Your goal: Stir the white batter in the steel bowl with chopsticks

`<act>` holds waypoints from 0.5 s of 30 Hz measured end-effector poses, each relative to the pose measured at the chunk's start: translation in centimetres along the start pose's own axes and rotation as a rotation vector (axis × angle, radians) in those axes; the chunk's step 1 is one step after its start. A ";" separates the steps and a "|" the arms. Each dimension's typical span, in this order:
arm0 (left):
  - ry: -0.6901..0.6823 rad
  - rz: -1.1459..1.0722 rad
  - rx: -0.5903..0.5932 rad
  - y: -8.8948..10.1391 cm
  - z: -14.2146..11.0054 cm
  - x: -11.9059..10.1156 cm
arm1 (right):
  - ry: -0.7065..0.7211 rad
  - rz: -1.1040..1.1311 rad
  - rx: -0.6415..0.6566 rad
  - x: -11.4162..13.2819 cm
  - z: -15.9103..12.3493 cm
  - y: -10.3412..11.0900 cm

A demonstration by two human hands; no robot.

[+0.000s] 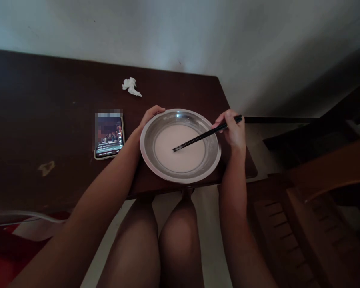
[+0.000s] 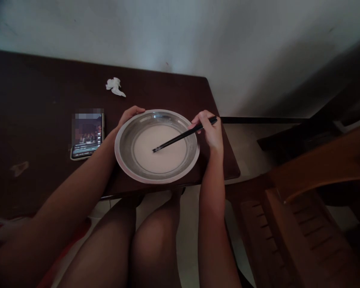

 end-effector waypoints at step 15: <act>-0.019 0.073 -0.082 -0.1 0.1 -0.2 | 0.052 -0.005 -0.005 0.0 0.1 -0.1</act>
Point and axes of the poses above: each hand's wrist, its own z-axis towards the middle knuckle, its own y-axis out of the back of the hand, x = y × z, the point moved 1 cm from there along z, towards the middle knuckle, and after that the axes turned 12 degrees about y, right-handed, at the moved point
